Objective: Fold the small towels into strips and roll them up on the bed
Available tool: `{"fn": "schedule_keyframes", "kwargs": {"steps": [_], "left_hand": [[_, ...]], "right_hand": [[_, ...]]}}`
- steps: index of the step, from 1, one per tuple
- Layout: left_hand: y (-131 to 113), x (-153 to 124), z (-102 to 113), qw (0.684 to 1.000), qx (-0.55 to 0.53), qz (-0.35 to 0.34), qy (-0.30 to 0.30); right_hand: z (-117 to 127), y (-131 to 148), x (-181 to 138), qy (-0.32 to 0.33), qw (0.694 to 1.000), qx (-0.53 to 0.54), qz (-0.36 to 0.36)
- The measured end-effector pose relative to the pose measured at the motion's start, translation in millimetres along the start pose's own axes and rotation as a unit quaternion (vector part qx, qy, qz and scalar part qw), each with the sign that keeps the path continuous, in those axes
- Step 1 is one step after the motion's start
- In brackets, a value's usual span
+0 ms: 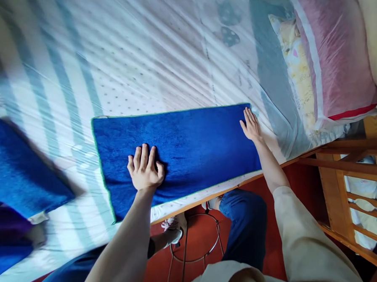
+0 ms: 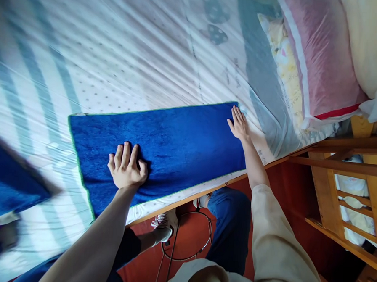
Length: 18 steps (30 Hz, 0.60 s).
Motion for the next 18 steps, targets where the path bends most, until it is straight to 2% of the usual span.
{"fn": "schedule_keyframes", "kwargs": {"steps": [2,4,8,11,14,16,18], "left_hand": [[-1.3,0.4,0.4,1.000,0.004,-0.001,0.001],[-1.9,0.6,0.6,1.000,0.004,-0.002,0.002],[-1.1,0.5,0.7,1.000,-0.004,0.000,0.003],[-1.5,0.8,1.2,1.000,-0.001,-0.001,0.004],[-3.2,1.8,0.9,1.000,0.008,0.000,0.013],[-3.6,2.8,0.3,1.000,0.012,0.003,0.019],[-3.0,3.5,-0.7,1.000,0.015,0.008,0.025]], "right_hand": [[6.8,-2.5,6.0,0.004,1.000,-0.010,0.001],[10.3,8.2,-0.8,-0.005,1.000,-0.022,0.004],[4.7,33.8,-47.0,0.028,0.998,-0.015,0.054],[6.6,24.5,-74.3,0.044,0.998,-0.012,0.042],[12.9,17.1,-74.4,0.017,0.999,-0.028,0.011],[9.5,36.3,-64.2,0.004,0.999,-0.028,0.018],[-4.1,78.3,-52.2,0.006,0.999,-0.003,0.052]]}}
Point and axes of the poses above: each hand's wrist, its own x-axis towards the middle knuckle, its own z-axis out of the back of the hand, y = z × x, the point moved 5 cm from there along x, towards the middle knuckle, and after that the axes turned 10 degrees about -y, right-handed, at the moved point
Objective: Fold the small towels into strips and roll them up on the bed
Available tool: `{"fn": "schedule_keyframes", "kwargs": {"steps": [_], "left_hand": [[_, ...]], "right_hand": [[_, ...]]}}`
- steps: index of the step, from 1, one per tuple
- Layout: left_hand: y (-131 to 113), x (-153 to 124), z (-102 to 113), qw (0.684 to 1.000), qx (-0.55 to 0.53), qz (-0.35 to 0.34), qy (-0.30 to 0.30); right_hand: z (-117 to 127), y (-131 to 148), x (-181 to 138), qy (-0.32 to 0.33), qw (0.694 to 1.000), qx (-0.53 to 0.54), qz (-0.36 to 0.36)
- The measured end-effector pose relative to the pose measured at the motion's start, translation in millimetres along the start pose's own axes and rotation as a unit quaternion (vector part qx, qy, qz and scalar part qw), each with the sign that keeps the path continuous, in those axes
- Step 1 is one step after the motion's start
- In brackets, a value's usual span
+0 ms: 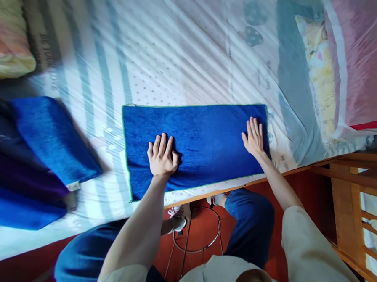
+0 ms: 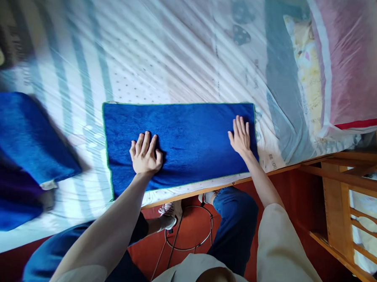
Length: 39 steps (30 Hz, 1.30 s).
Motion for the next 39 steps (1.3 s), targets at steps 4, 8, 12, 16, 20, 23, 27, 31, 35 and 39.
{"fn": "schedule_keyframes", "kwargs": {"steps": [4,8,12,16,20,23,27,31,35,39], "left_hand": [[2.9,0.4,-1.6,1.000,0.012,0.005,0.012],[4.6,0.3,-2.3,0.999,0.033,0.004,0.023],[4.7,1.4,-2.7,0.999,0.038,0.001,0.039],[4.7,2.6,-2.5,0.999,0.034,0.005,0.042],[5.1,1.8,-2.8,0.999,0.030,0.009,0.044],[6.2,2.7,-2.9,0.998,0.022,0.013,0.050],[3.9,8.6,-1.8,0.999,0.012,0.008,0.050],[-8.5,-0.7,4.8,0.999,0.014,-0.007,0.049],[-18.2,-55.6,20.3,0.996,0.026,-0.036,0.083],[-16.8,-128.8,40.3,0.991,0.027,-0.063,0.117]], "right_hand": [[-44.1,100.5,29.8,0.043,0.988,0.095,0.115],[-65.2,108.1,53.9,0.035,0.987,0.111,0.109],[-48.3,17.6,72.5,-0.028,0.997,0.060,0.032],[-22.1,-59.0,81.6,-0.041,0.999,-0.001,-0.029],[-5.3,-59.7,53.9,-0.060,0.997,-0.035,-0.023],[-2.4,-39.5,-4.7,-0.045,0.998,-0.034,0.019],[1.6,-41.1,-94.8,0.026,0.999,-0.028,0.003],[22.2,-60.6,-148.1,0.027,0.998,-0.020,-0.053],[47.3,-68.3,-170.7,0.018,0.995,-0.013,-0.101],[67.0,-60.3,-181.5,0.029,0.979,0.004,-0.203]]}}
Point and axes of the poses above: each hand's wrist, its own x-axis towards the middle knuckle, its own z-axis out of the back of the hand, y = z × x, the point moved 5 cm from there along x, towards the middle knuckle, and after that the axes turned 10 degrees about -y, right-handed, at the moved point
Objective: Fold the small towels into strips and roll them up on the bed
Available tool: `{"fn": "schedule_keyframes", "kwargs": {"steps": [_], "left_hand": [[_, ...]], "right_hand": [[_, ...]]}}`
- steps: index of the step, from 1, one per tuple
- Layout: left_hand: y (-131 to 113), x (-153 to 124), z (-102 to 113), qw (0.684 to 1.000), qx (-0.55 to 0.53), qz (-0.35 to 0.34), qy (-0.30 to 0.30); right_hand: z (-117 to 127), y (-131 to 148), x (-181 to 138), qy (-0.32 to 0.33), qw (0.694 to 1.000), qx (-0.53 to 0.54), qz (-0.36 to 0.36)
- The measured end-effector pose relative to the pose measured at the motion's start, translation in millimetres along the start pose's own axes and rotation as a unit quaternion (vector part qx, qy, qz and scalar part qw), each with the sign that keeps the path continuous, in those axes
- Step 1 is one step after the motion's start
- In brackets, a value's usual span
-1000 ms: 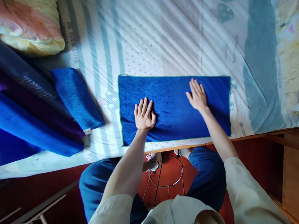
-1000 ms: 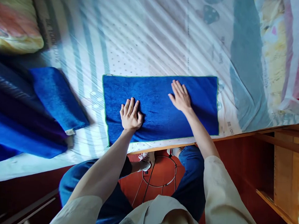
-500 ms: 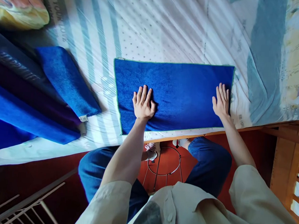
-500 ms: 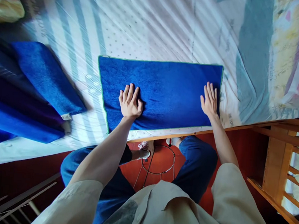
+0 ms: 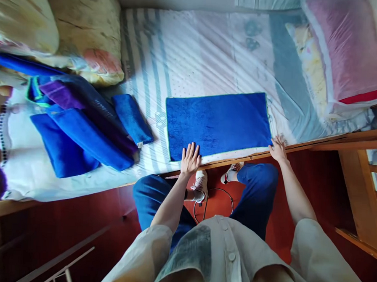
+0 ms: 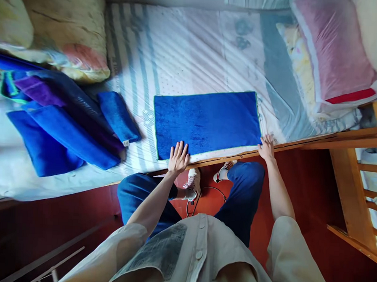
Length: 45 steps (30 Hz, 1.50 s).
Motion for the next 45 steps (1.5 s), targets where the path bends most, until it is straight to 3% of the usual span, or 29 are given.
{"fn": "schedule_keyframes", "kwargs": {"steps": [3,6,9,12,15,20,23,26,29,32,40,45], "left_hand": [[4.9,-36.1,7.7,1.000,0.016,0.004,0.001],[22.0,-51.0,20.4,0.997,0.066,0.043,0.013],[45.2,-53.4,36.7,0.988,0.121,0.089,0.035],[62.2,-50.1,48.7,0.980,0.154,0.102,0.071],[68.7,-48.7,52.7,0.975,0.179,0.088,0.101],[69.3,-62.3,49.0,0.972,0.219,0.043,0.078],[67.8,-73.4,46.0,0.973,0.222,0.019,0.059],[63.9,-78.8,46.7,0.977,0.211,0.007,0.037],[53.9,-76.3,46.4,0.980,0.195,-0.023,0.037],[34.5,-64.0,40.0,0.980,0.177,-0.070,0.064],[-60.8,7.0,-4.1,0.951,0.090,-0.218,0.201],[-91.3,77.9,-24.8,0.947,0.074,-0.200,0.239]], "right_hand": [[8.6,24.7,-15.0,0.006,0.997,0.056,-0.048],[8.5,72.0,-37.1,0.012,0.991,0.137,0.002],[-5.6,121.9,-64.4,0.041,0.976,0.208,0.053],[-30.8,159.2,-88.9,0.032,0.950,0.310,0.023],[-65.3,186.8,-109.8,0.021,0.905,0.422,-0.047],[-119.3,214.0,-131.4,0.046,0.772,0.596,-0.215],[-130.5,219.8,-130.1,0.038,0.746,0.617,-0.246],[-135.3,219.3,-124.8,0.028,0.688,0.661,-0.299],[-139.4,218.1,-121.4,0.013,0.619,0.700,-0.356],[-143.3,219.6,-118.8,-0.007,0.578,0.720,-0.383],[-158.6,220.8,-110.6,-0.050,0.566,0.690,-0.447],[-172.3,218.2,-105.8,-0.049,0.570,0.680,-0.458]]}}
Point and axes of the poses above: each hand's wrist, its own x-axis towards the middle knuckle, its own z-axis out of the back of the hand, y = z × x, the point moved 5 cm from there along x, towards the middle knuckle, and after that the axes turned 10 degrees about -y, right-handed, at the moved point
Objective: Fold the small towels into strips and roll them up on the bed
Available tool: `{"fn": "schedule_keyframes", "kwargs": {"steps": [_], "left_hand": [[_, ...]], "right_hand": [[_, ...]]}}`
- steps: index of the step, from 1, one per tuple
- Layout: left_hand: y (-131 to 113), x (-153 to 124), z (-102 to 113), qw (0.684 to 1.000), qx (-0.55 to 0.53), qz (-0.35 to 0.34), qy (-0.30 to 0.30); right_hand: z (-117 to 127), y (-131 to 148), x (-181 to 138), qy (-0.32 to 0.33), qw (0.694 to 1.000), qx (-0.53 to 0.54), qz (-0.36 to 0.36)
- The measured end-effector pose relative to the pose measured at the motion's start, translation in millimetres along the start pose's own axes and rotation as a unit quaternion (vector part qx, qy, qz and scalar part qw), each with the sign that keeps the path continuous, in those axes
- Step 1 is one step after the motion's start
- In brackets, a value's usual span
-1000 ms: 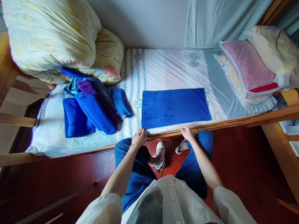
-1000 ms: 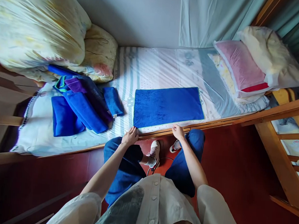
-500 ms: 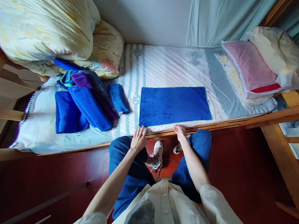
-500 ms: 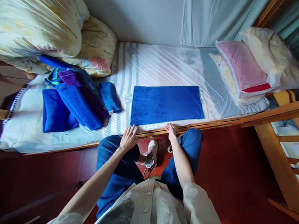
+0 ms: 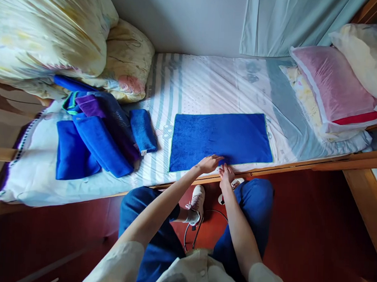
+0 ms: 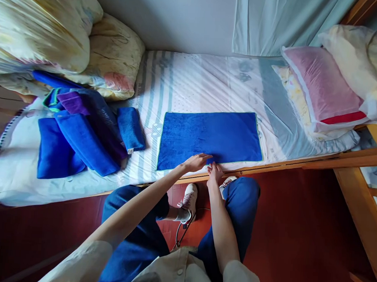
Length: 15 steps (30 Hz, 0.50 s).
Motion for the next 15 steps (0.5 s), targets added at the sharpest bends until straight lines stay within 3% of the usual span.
{"fn": "schedule_keyframes", "kwargs": {"steps": [4,8,15], "left_hand": [[28.9,63.1,24.1,0.999,0.013,0.030,-0.041],[59.1,119.0,41.3,0.995,0.056,0.076,-0.044],[90.6,190.8,74.1,0.982,0.061,0.152,-0.093]], "right_hand": [[6.3,-12.7,7.1,-0.016,0.999,0.029,-0.010],[13.5,-22.5,9.3,-0.019,0.999,0.039,-0.009],[18.1,-28.1,9.5,-0.013,0.999,0.022,-0.043]]}}
Point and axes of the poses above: each hand's wrist, its own x-axis towards the middle knuckle, its own z-axis out of the back of the hand, y = z × x, the point moved 5 cm from there along x, towards the middle knuckle, and after that the axes turned 10 degrees about -y, right-handed, at the moved point
